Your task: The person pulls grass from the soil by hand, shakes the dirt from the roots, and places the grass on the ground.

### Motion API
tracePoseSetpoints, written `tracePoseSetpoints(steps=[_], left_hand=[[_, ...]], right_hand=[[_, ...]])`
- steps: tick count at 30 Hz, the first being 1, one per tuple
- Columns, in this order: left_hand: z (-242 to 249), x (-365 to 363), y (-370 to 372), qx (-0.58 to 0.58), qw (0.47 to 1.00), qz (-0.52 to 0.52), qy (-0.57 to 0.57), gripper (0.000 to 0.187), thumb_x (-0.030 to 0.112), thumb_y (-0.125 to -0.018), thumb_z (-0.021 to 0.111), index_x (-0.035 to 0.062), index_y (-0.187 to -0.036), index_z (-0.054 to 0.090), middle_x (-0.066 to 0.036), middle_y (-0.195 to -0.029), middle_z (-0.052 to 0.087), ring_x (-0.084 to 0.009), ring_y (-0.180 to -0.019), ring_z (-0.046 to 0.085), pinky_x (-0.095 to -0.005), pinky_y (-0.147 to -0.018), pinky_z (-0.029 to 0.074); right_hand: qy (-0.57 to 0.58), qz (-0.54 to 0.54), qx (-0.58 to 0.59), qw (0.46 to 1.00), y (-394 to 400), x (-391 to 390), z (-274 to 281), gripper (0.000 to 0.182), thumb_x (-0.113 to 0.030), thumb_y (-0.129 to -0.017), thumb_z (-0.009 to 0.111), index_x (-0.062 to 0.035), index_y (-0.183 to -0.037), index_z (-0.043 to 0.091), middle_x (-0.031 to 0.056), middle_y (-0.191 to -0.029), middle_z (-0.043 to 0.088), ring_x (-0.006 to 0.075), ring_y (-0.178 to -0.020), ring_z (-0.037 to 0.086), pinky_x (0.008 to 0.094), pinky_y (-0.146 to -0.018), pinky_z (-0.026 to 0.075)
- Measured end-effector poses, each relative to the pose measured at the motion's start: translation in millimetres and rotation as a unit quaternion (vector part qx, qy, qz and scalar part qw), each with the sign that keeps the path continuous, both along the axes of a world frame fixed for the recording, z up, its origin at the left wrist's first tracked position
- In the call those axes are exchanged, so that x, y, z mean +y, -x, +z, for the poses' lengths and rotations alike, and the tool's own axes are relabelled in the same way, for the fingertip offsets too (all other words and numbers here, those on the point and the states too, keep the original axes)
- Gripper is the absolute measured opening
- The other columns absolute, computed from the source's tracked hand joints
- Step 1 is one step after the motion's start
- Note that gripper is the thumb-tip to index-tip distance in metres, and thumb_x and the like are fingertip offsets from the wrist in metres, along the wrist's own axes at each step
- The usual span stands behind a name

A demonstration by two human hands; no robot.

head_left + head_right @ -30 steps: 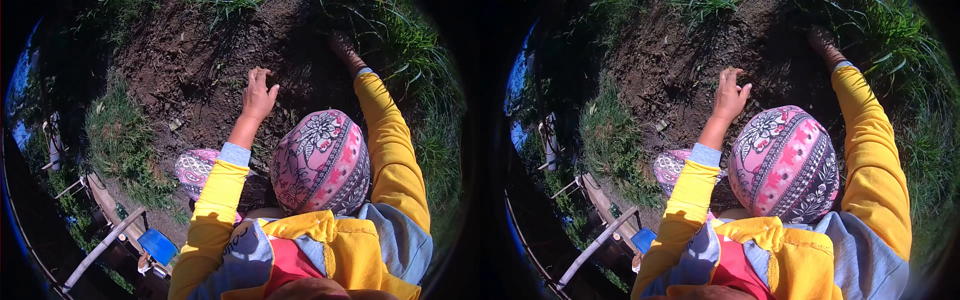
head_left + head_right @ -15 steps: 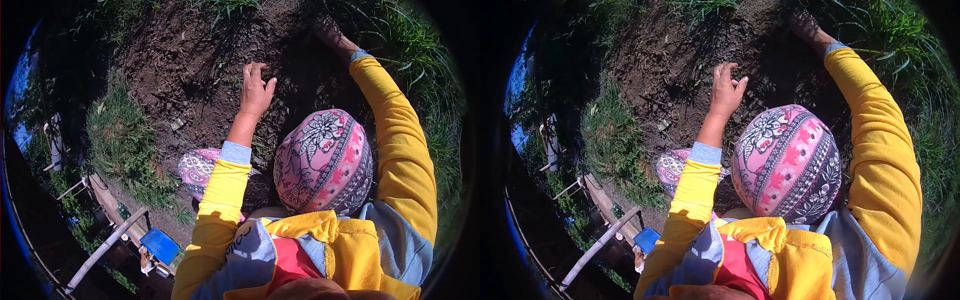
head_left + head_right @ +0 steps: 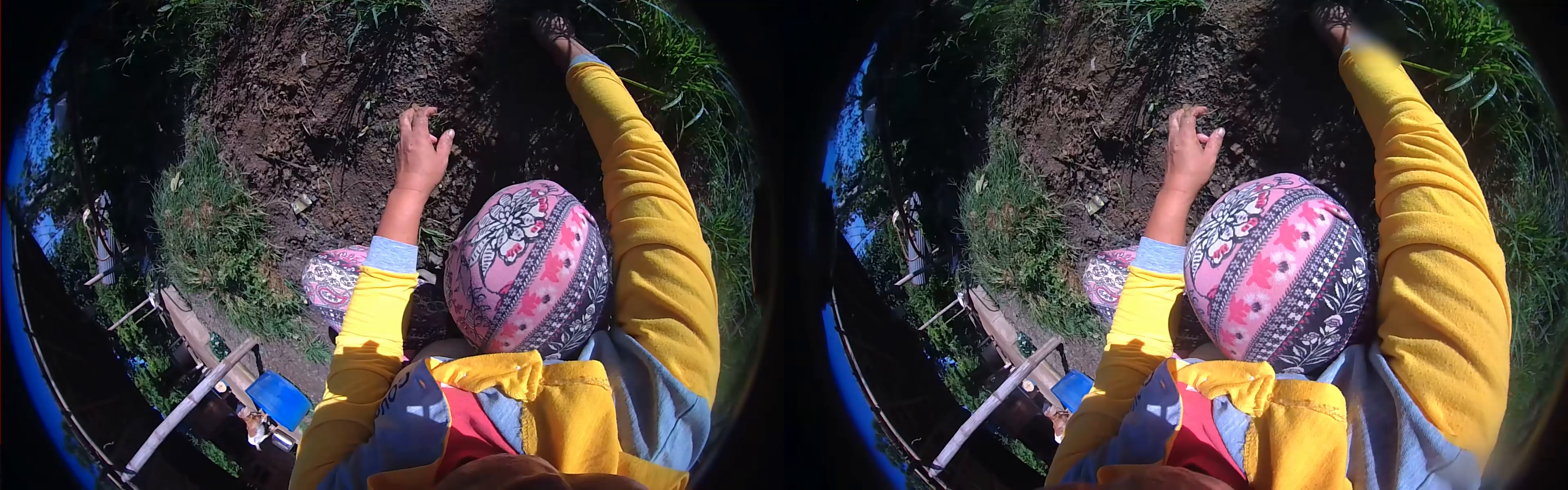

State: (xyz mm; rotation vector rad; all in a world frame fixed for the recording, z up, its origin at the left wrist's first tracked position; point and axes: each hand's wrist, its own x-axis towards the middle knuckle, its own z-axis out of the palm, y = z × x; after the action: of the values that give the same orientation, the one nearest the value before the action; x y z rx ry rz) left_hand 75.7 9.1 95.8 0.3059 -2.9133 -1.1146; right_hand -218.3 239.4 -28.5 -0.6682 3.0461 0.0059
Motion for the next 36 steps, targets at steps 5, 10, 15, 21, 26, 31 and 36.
tracePoseSetpoints(steps=[5, 10, 15, 21, 26, 31, 36], left_hand=[[7, -5, -11, -0.009, 1.0, 0.008, 0.003, 0.041, 0.018, -0.075, 0.062, 0.0054, -0.11, 0.045, -0.016, -0.112, 0.042, -0.0225, -0.068, 0.058, -0.0352, -0.068, 0.047], [7, -15, -19, -0.008, 1.0, 0.013, -0.002, 0.039, 0.016, -0.075, 0.062, 0.0045, -0.109, 0.046, -0.017, -0.113, 0.042, -0.0223, -0.068, 0.058, -0.0349, -0.069, 0.047], [6, -19, -18, 0.001, 1.0, 0.008, 0.022, 0.039, 0.016, -0.076, 0.062, 0.0038, -0.109, 0.046, -0.017, -0.114, 0.042, -0.0224, -0.067, 0.058, -0.0342, -0.069, 0.047], [17, -1, -2, 0.032, 0.999, -0.004, -0.037, 0.038, 0.015, -0.075, 0.062, 0.0033, -0.108, 0.046, -0.017, -0.112, 0.041, -0.0209, -0.069, 0.057, -0.0306, -0.067, 0.049], [33, 18, 8, 0.088, 0.995, -0.005, -0.051, 0.038, 0.014, -0.075, 0.063, 0.0034, -0.108, 0.046, -0.016, -0.11, 0.042, -0.0202, -0.067, 0.056, -0.0312, -0.067, 0.048], [39, 13, -6, 0.08, 0.996, 0.01, -0.034, 0.04, 0.015, -0.074, 0.064, 0.0038, -0.109, 0.047, -0.015, -0.112, 0.042, -0.0206, -0.067, 0.057, -0.0314, -0.068, 0.048], [55, -5, -25, 0.044, 0.999, 0.019, 0.016, 0.038, 0.018, -0.076, 0.064, 0.0012, -0.107, 0.049, -0.018, -0.108, 0.045, -0.0244, -0.082, 0.056, -0.0277, -0.065, 0.05]], right_hand=[[0.027, -0.043, -0.015, 0.999, -5, -7, 5, 0.024, -0.018, -0.079, 0.044, -0.0036, -0.082, 0.063, 0.0204, -0.081, 0.061, 0.0322, -0.079, 0.061, 0.0418, -0.065, 0.049], [0.062, -0.084, -0.036, 0.994, -14, -7, 6, 0.026, -0.019, -0.079, 0.043, -0.0037, -0.083, 0.063, 0.0207, -0.083, 0.061, 0.0335, -0.081, 0.06, 0.0418, -0.068, 0.048], [0.144, -0.167, -0.14, 0.965, -66, 3, 32, 0.027, -0.019, -0.08, 0.042, -0.0037, -0.084, 0.064, 0.0211, -0.085, 0.061, 0.0348, -0.083, 0.06, 0.0417, -0.071, 0.048], [0.008, -0.125, -0.194, 0.973, -183, 44, 64, 0.022, -0.018, -0.081, 0.046, -0.0063, -0.095, 0.058, 0.0187, -0.088, 0.061, 0.0349, -0.086, 0.058, 0.0415, -0.073, 0.047], [0.318, -0.076, -0.054, 0.943, -170, 54, 120, 0.023, -0.017, -0.082, 0.046, -0.0075, -0.1, 0.058, 0.0163, -0.09, 0.06, 0.0331, -0.084, 0.058, 0.0382, -0.071, 0.047], [0.234, -0.045, 0.047, 0.97, -124, 99, 1, 0.023, -0.012, -0.084, 0.043, -0.006, -0.101, 0.058, 0.0133, -0.09, 0.062, 0.0262, -0.08, 0.061, 0.0325, -0.067, 0.048], [-0.075, 0.053, 0.188, 0.978, -144, 105, 7, 0.017, -0.013, -0.082, 0.045, -0.0049, -0.09, 0.058, 0.0117, -0.078, 0.059, 0.0245, -0.069, 0.059, 0.0341, -0.059, 0.047]])
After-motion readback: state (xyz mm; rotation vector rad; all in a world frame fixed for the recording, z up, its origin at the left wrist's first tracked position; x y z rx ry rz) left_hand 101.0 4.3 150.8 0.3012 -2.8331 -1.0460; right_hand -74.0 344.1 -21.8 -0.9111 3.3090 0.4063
